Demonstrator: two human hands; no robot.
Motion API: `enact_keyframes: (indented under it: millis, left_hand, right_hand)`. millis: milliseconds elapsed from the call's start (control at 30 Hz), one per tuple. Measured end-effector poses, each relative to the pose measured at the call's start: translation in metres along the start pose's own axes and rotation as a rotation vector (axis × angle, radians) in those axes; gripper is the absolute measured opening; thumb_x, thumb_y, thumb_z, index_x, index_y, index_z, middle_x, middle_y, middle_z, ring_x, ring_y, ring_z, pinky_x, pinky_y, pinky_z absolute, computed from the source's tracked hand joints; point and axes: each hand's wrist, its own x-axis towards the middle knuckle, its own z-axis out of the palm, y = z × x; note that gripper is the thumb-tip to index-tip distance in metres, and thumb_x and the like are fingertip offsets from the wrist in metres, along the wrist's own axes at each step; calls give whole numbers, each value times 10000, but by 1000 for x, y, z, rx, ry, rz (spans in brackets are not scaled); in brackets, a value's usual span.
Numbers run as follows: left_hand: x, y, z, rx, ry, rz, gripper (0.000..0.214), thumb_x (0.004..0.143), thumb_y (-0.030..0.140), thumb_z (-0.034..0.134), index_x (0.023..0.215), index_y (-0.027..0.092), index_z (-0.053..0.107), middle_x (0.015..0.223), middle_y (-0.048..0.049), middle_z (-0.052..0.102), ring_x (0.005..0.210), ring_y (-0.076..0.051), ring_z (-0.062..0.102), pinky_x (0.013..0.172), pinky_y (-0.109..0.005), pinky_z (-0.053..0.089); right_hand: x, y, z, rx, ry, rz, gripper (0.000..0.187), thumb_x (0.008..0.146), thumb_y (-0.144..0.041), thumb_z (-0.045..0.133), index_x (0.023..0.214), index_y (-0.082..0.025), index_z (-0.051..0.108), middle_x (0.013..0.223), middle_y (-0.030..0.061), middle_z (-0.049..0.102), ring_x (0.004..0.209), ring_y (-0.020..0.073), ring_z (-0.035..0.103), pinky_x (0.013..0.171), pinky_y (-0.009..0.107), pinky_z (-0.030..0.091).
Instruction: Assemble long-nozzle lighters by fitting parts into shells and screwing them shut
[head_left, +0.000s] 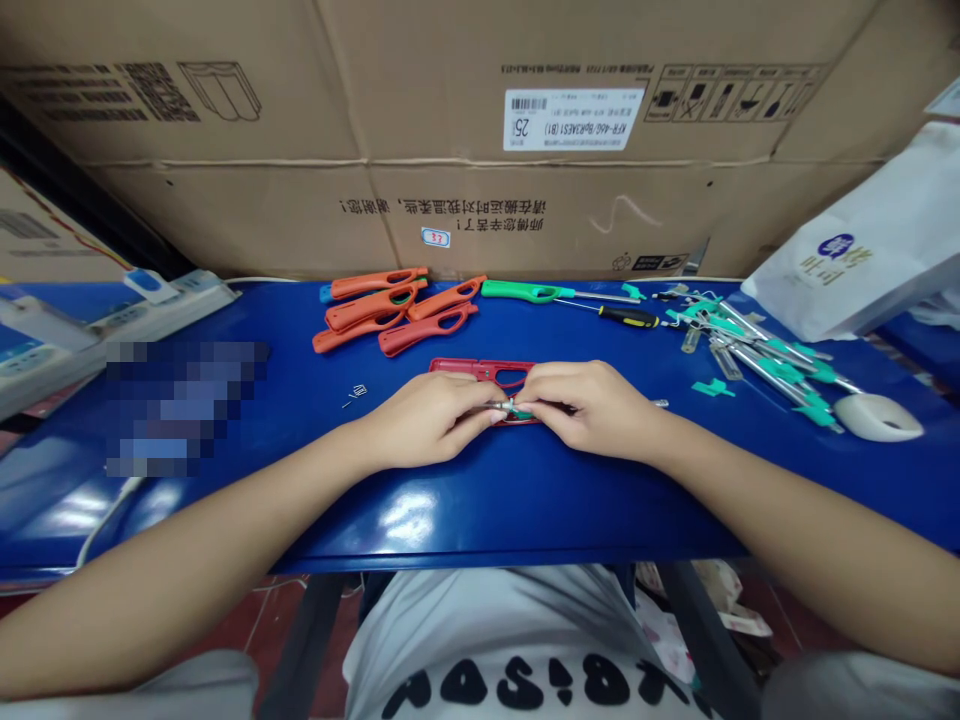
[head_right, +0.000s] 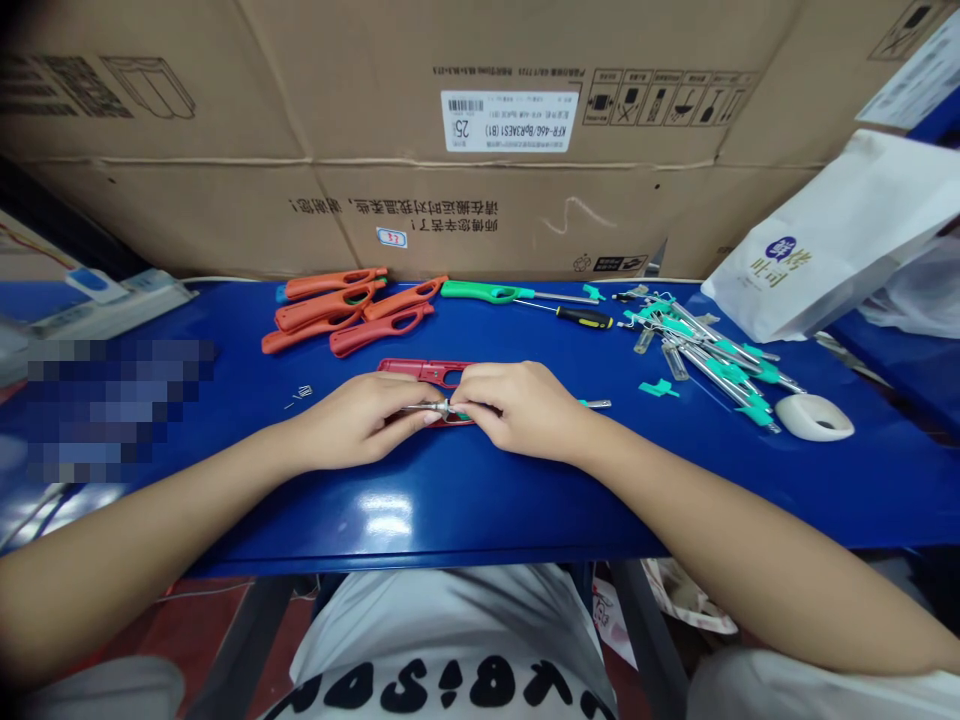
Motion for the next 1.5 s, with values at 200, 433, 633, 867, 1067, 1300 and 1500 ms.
enact_keyframes:
  millis: [200,433,633,867,1067,1300,1500]
  left_hand:
    - [-1,2,-13,143,-7,-12,331,1088,347,343,1088,177,627,1047,-80,707,980,-233,653,902,-363,465]
    - [-4,0,-25,124,-35,4,162,990,235,530,1099,203,646,1043,-43,716,961,-204,656,881,-329,455]
    - [-5,-2,-29,121,-61,-5,194,898,199,620,1074,217,700,964,-26,743,885,-194,668,835,-304,477]
    - [-6,-4,-30,85,-58,26,181,958,243,594,1027,225,760,997,-30,770,961,-205,685,873,-309,499]
    - [-3,-7,-23,-153,-23,-122,178,927,281,676,1040,200,787,1002,-40,775,831,-158,697,731,-245,511]
    - [-1,-14,-14,-306,1,-283,197,847,330,756,957,176,809,856,-32,769,629,-118,629,571,-219,459]
    - [-3,-10,-18,-251,3,-224,182,865,286,728,983,181,817,937,-59,766,747,-146,696,647,-224,515]
  right_hand:
    - [0,-3,-2,-105,-5,64,180,989,-269,562,1031,-203,724,1008,34,737,829,154,686,691,261,464]
    - [-2,-2,-16,-225,-58,108,255,985,-293,551,1177,-223,704,1147,46,703,788,146,659,661,269,437]
    - [-1,-1,-14,-232,-130,99,279,986,-319,555,1216,-227,684,1172,70,692,905,195,681,709,291,473]
    - [-1,2,-10,-187,-198,70,360,946,-350,611,1279,-220,651,1251,106,661,1115,269,641,842,368,529]
    - [-1,6,-9,-132,-230,89,334,976,-347,577,1273,-216,656,1243,104,650,1052,246,660,810,353,537]
    - [-2,9,-9,-75,-233,112,335,981,-360,597,1276,-213,657,1259,105,638,1021,240,672,834,355,543]
    - [-1,9,-9,-62,-235,118,354,990,-376,586,1293,-210,661,1273,109,634,1024,243,673,861,371,550]
